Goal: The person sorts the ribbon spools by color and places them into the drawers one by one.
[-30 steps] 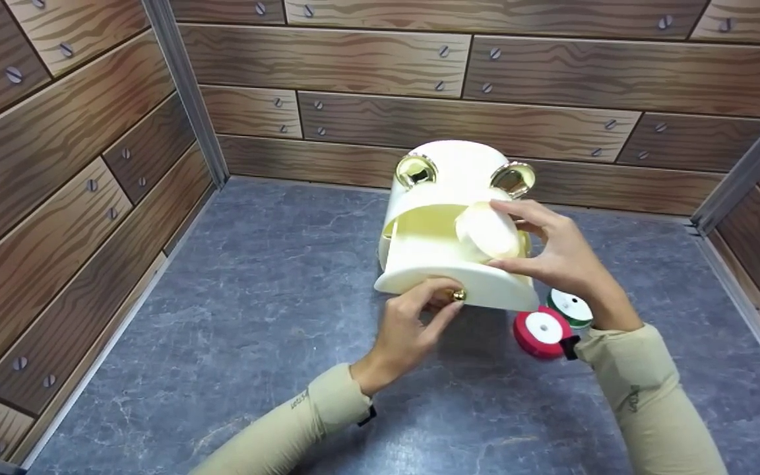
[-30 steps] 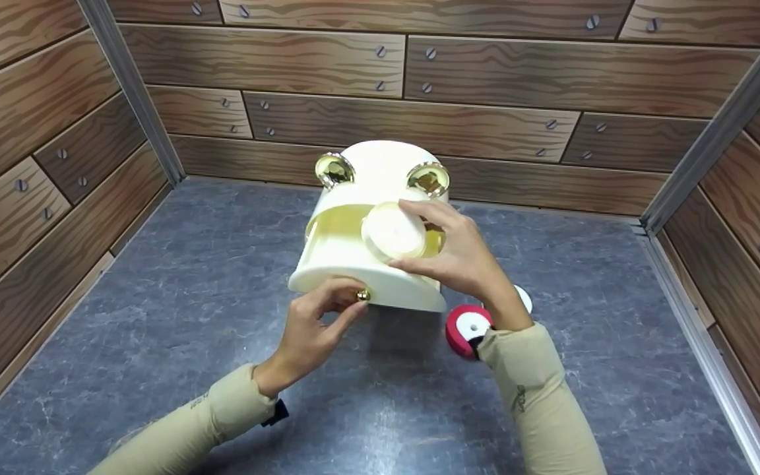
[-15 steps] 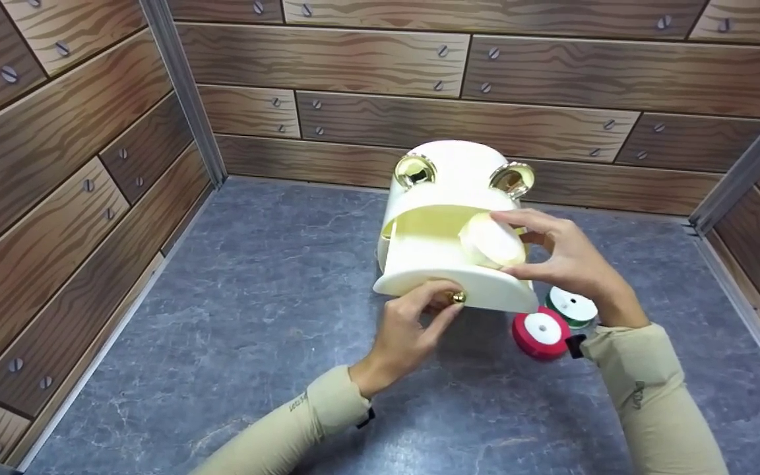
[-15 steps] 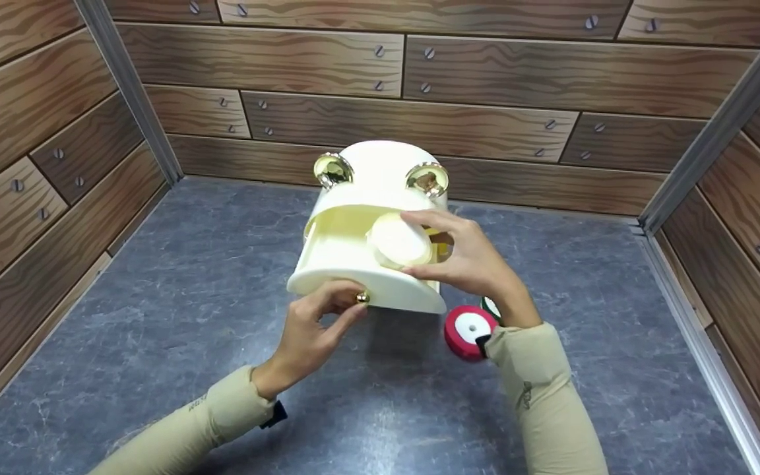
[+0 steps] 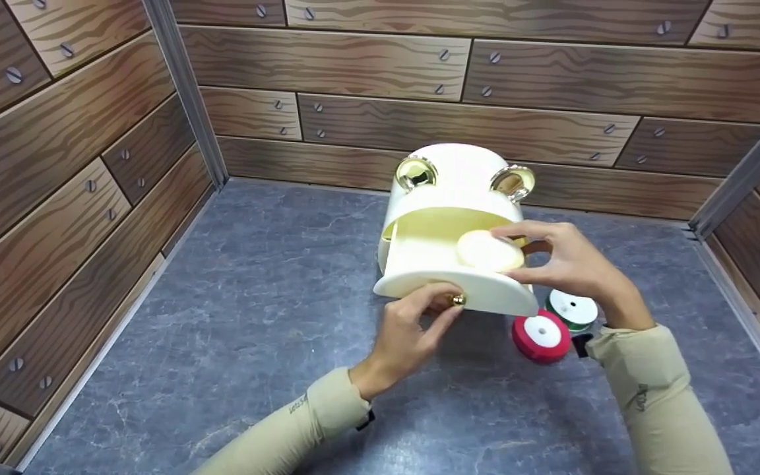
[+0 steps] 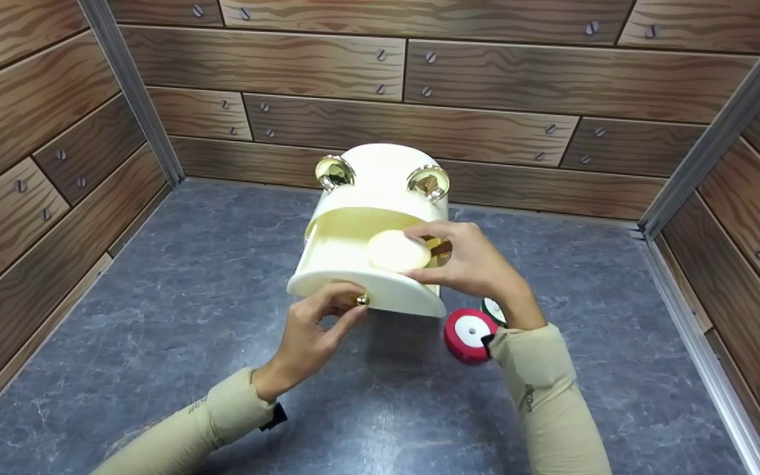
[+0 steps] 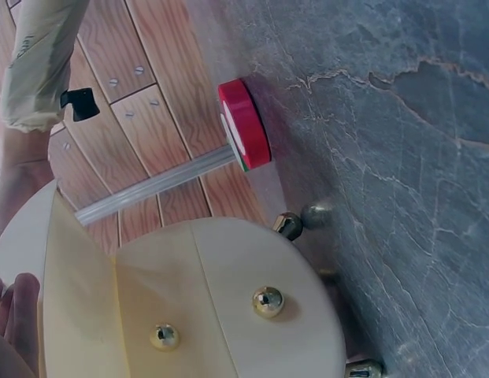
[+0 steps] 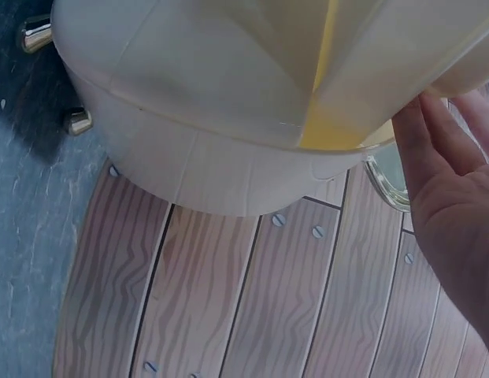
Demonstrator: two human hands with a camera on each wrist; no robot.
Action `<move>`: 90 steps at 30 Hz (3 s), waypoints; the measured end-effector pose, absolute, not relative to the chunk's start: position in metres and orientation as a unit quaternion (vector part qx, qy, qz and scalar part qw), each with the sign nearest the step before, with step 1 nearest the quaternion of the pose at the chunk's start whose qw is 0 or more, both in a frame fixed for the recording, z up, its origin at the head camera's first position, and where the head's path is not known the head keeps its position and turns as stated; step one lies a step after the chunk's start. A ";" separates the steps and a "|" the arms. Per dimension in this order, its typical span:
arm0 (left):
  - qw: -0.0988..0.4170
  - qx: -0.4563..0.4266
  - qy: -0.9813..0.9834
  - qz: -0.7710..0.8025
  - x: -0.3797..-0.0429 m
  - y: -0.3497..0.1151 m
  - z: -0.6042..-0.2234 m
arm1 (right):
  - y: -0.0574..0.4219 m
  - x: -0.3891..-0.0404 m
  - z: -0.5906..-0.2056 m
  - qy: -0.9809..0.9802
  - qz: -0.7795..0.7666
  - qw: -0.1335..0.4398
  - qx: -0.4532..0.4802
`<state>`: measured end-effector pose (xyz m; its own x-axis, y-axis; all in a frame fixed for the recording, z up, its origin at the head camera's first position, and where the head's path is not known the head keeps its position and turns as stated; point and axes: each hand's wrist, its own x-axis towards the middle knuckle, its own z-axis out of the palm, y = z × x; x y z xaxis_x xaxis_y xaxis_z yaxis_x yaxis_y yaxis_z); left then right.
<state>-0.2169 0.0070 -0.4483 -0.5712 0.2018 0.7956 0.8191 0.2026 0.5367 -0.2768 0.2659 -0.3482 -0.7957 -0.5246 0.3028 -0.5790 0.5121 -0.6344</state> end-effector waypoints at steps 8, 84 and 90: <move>0.293 -0.348 -0.717 -0.529 -0.217 0.008 -0.449 | 0.262 -0.279 -0.352 -0.865 0.388 0.044 0.316; 0.299 -0.353 -0.712 -0.529 -0.229 0.010 -0.451 | 0.264 -0.337 -0.358 -0.838 0.485 0.111 0.222; 0.298 -0.349 -0.711 -0.533 -0.236 0.011 -0.449 | 0.265 -0.339 -0.359 -0.840 0.483 0.113 0.221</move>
